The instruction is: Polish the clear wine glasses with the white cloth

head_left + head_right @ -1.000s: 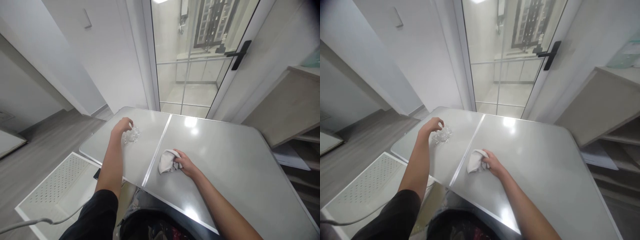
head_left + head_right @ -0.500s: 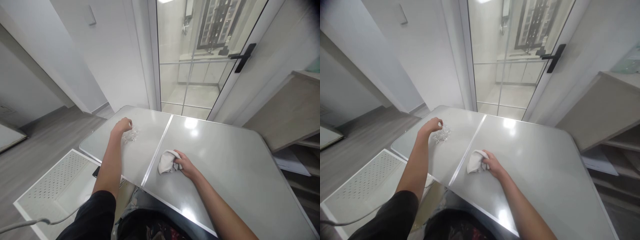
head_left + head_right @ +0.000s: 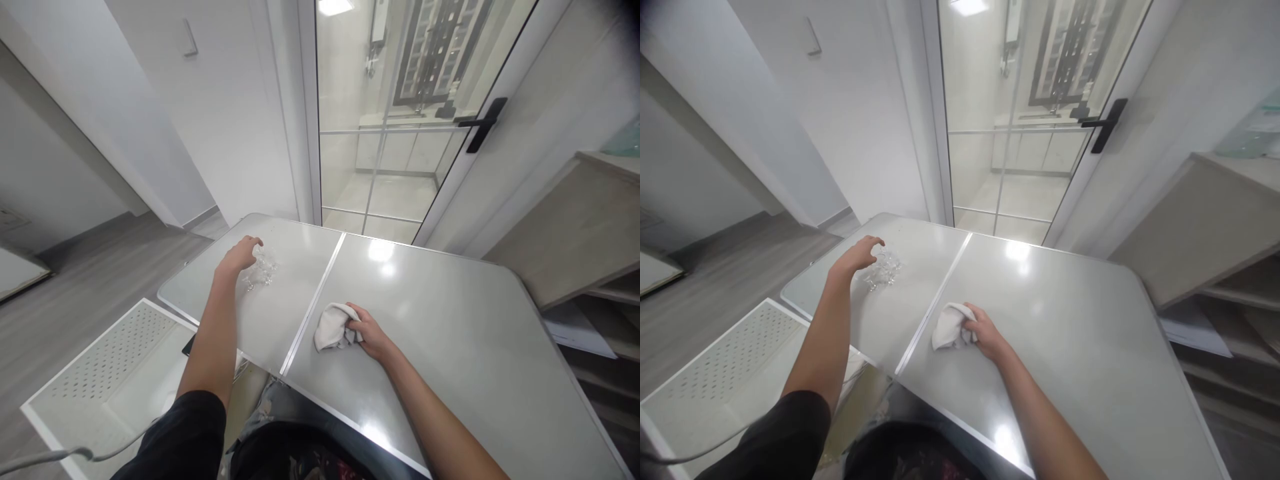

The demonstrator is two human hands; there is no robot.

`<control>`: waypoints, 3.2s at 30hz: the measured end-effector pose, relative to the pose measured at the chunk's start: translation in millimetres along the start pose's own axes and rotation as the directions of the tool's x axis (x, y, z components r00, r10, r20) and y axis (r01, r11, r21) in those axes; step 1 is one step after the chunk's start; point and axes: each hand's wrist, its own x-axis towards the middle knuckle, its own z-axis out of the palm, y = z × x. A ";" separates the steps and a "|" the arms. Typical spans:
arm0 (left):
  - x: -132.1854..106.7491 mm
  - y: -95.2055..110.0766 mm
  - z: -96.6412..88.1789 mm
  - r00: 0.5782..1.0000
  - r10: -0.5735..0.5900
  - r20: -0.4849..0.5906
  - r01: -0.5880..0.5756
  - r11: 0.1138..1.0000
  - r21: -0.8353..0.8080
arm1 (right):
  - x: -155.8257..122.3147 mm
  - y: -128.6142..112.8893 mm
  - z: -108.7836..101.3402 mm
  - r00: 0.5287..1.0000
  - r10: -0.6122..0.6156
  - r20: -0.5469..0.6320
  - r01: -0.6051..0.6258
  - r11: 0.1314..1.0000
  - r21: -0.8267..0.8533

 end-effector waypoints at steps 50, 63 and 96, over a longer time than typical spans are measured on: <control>-46.4 50.3 168.4 0.607 -0.596 -0.525 0.010 0.667 -0.745 | 0.5 8.0 -5.6 1.000 0.020 -0.018 -0.018 0.990 0.141; -37.1 169.5 166.4 0.743 0.163 -0.649 -0.596 0.604 -0.530 | 12.4 -18.7 -37.2 0.548 -0.357 -0.757 0.539 0.842 -0.006; -14.1 211.4 219.8 0.619 0.571 -0.539 -0.785 0.423 -0.454 | 3.3 -29.3 -61.6 0.746 -0.543 -0.385 0.442 0.837 -0.323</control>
